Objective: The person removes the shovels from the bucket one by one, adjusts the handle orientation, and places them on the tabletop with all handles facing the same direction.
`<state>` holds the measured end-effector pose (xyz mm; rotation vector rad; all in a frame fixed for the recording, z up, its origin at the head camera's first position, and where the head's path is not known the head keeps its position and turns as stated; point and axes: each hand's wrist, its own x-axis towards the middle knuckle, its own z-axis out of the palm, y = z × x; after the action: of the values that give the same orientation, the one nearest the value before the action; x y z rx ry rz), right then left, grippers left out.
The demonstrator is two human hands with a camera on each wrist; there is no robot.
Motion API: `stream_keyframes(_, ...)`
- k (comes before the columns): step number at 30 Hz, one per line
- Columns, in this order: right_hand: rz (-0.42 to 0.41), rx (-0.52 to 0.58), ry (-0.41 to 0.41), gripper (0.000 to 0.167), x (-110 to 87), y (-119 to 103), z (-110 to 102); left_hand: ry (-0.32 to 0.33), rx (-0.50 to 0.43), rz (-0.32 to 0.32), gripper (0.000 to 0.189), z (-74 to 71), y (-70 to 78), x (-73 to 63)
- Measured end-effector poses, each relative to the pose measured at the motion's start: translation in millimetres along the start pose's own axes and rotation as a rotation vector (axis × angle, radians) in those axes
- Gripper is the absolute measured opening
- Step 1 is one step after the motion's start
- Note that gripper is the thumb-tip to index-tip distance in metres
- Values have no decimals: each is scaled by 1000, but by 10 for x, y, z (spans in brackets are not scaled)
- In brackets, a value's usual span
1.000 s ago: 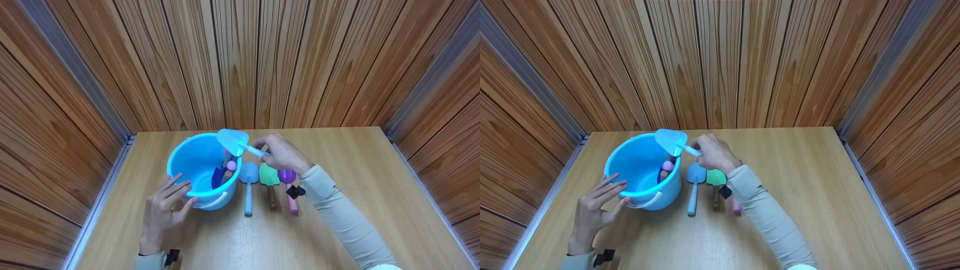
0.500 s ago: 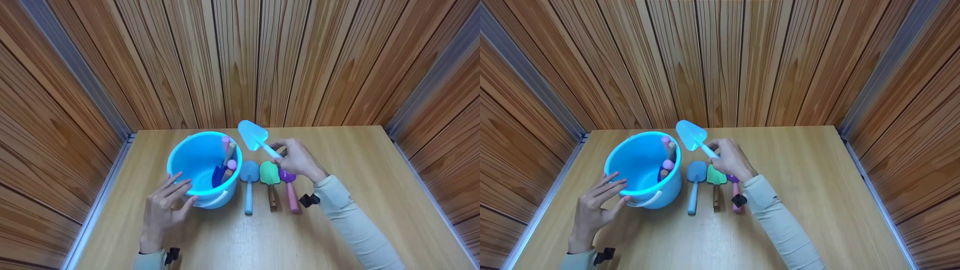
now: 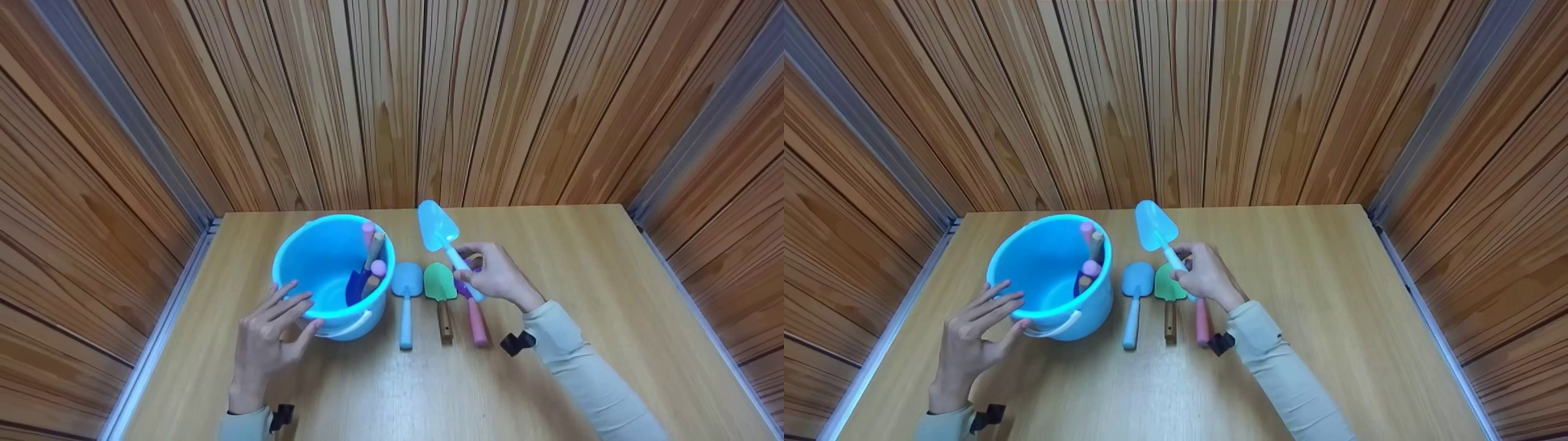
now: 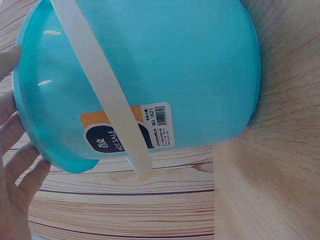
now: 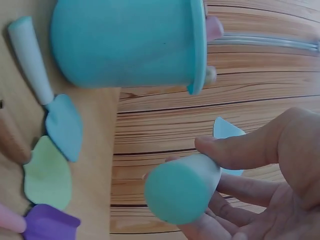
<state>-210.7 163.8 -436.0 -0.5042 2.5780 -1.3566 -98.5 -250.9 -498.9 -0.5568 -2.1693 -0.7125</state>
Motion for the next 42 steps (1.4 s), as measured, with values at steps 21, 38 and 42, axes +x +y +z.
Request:
stream_keyframes(21,212,90,72,54,-214,478,160,-6,-4,-21,47,5,5,-30)
stream_keyframes(38,322,103,111,58,-331,766,93,-3,-11,-16,47,1,-8,-19)
stream_keyframes(42,321,108,116,60,-376,846,52,9,-4,20,48,6,-12,3)
